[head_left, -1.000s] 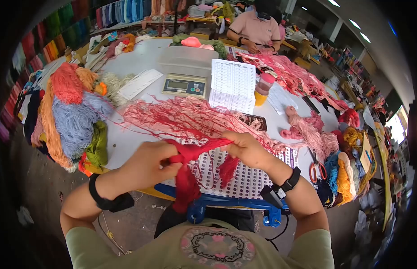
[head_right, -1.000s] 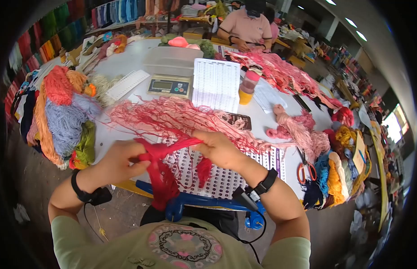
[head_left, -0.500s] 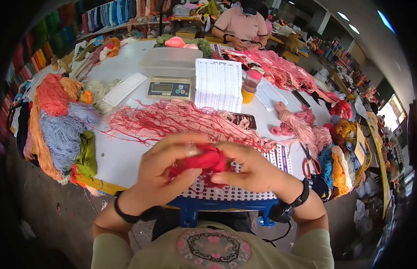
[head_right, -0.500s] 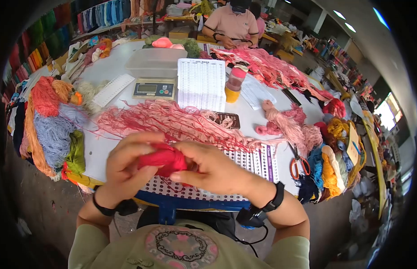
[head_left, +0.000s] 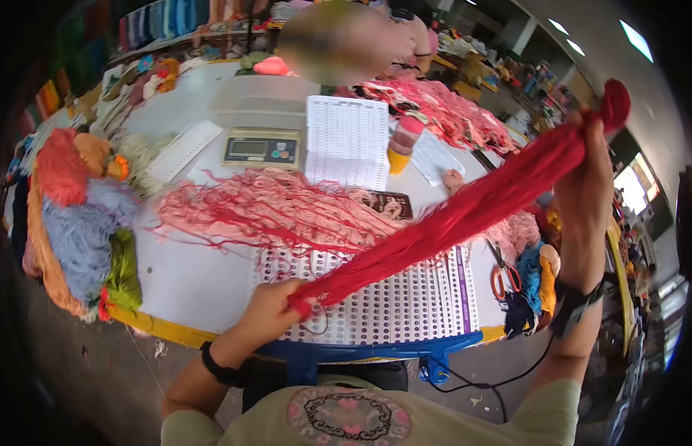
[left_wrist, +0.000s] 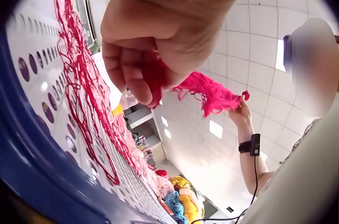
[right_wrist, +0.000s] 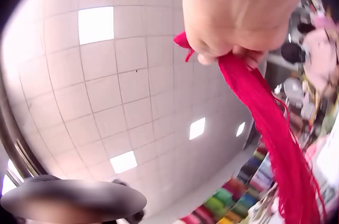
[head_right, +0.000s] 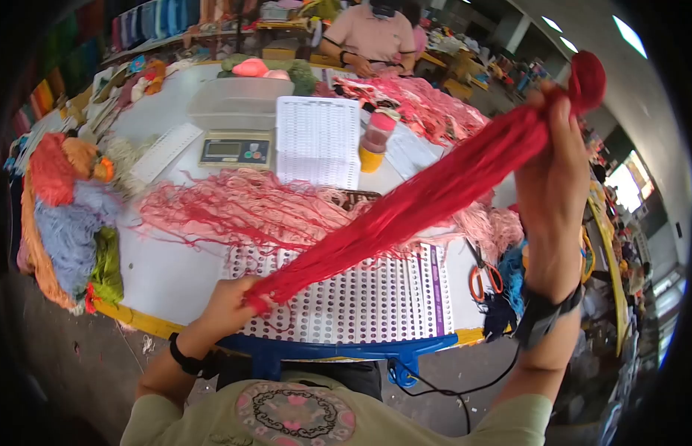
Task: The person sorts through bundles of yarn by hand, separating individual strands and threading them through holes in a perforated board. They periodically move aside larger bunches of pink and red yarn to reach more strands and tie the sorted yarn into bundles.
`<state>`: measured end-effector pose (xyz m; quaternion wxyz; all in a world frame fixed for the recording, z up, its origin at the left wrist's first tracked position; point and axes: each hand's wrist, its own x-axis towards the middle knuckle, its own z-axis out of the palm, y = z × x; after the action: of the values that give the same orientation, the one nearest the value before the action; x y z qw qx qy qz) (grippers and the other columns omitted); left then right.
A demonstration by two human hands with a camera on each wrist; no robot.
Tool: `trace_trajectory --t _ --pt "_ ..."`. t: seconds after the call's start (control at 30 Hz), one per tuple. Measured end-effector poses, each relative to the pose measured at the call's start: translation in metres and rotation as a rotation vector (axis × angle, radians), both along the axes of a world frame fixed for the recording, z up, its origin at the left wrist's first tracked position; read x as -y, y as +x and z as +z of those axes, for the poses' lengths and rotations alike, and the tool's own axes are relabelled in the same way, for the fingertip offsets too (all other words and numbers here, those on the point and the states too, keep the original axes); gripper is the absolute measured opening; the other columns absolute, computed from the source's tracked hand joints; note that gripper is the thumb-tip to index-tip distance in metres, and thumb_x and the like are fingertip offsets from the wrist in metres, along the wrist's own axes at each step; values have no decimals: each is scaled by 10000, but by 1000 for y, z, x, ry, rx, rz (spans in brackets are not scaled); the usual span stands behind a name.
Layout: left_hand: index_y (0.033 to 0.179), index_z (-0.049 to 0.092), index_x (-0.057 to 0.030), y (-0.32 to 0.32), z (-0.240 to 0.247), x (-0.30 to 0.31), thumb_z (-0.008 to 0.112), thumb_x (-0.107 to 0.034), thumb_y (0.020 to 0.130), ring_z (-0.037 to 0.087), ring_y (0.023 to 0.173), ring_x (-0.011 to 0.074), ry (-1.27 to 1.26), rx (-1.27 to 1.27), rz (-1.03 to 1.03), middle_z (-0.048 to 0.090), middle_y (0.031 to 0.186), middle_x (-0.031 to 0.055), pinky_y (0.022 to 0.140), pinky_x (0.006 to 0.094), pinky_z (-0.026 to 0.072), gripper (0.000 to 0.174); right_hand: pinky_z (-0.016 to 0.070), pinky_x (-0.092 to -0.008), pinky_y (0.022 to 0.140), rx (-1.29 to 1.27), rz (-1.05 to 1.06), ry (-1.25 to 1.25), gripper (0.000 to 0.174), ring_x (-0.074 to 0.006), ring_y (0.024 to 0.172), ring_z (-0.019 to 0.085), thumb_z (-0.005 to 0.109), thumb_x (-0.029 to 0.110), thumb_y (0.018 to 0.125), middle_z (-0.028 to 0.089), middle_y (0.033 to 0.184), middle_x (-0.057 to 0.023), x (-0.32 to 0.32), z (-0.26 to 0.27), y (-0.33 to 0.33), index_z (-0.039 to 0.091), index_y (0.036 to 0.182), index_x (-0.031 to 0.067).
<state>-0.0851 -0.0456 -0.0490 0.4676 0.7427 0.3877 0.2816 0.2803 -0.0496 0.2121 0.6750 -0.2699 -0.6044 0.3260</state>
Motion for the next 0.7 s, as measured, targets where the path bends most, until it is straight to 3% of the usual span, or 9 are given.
trace_trajectory --t 0.17,0.27,0.4,0.47,0.5,0.53,0.6,0.63,0.7 --pt "1029 617 -4 -8 -31 -7 549 -96 920 608 632 99 -106 207 136 652 739 71 573 243 485 158 473 -264 798 104 -448 -6 232 -131 871 609 600 174 926 645 942 -38 -68 52 109 581 1112 37" --pt "1028 600 9 -9 -47 -10 503 -80 946 576 621 92 -202 304 254 624 731 53 573 218 473 155 445 -281 855 337 -573 78 281 -129 970 591 618 127 905 634 1032 -36 -101 82 198 571 1172 52" --pt "1020 599 24 -12 -52 -11 507 -49 936 573 614 86 -230 304 283 630 739 70 568 210 477 144 455 -278 794 617 -817 103 316 -127 863 592 682 114 834 652 942 -25 -117 67 226 595 1135 73" --pt "1007 599 26 -11 -57 -10 500 -39 937 569 612 82 -224 309 298 626 731 66 562 204 469 138 441 -265 835 783 -931 -26 368 -106 920 577 663 130 847 639 1020 9 -125 15 230 593 1208 128" --pt "1007 599 26 -11 -58 -11 500 -39 937 569 612 82 -228 306 294 626 731 66 562 204 469 138 463 -295 802 881 -1057 -201 395 -138 902 594 673 112 809 648 987 -20 -117 -14 204 595 1195 133" --pt "1004 600 24 -10 -59 -10 501 -40 937 567 611 80 -206 297 299 626 731 66 562 202 469 136 481 -321 762 1137 -1109 -108 375 -186 866 612 668 98 781 650 950 -64 -121 -52 217 599 1150 116" --pt "1001 602 22 -10 -60 -8 502 -41 938 566 610 77 -188 282 310 625 731 65 563 201 468 134 503 -451 771 1332 -1026 -259 290 -354 891 638 606 176 809 649 941 -159 -114 -134 213 587 1083 84" --pt "999 603 21 -9 -57 -8 508 -45 937 563 609 75 -204 284 313 625 731 61 564 200 467 131 504 -455 781 1357 -1098 -305 277 -359 919 630 603 212 817 632 1006 -155 -106 -180 205 592 1070 100" --pt "998 604 19 -9 -54 -9 514 -48 937 561 608 72 -209 283 327 624 731 58 565 198 467 129 493 -446 845 1461 -860 -579 374 -344 1035 598 620 245 818 580 1175 -136 -86 -240 189 555 1165 123"
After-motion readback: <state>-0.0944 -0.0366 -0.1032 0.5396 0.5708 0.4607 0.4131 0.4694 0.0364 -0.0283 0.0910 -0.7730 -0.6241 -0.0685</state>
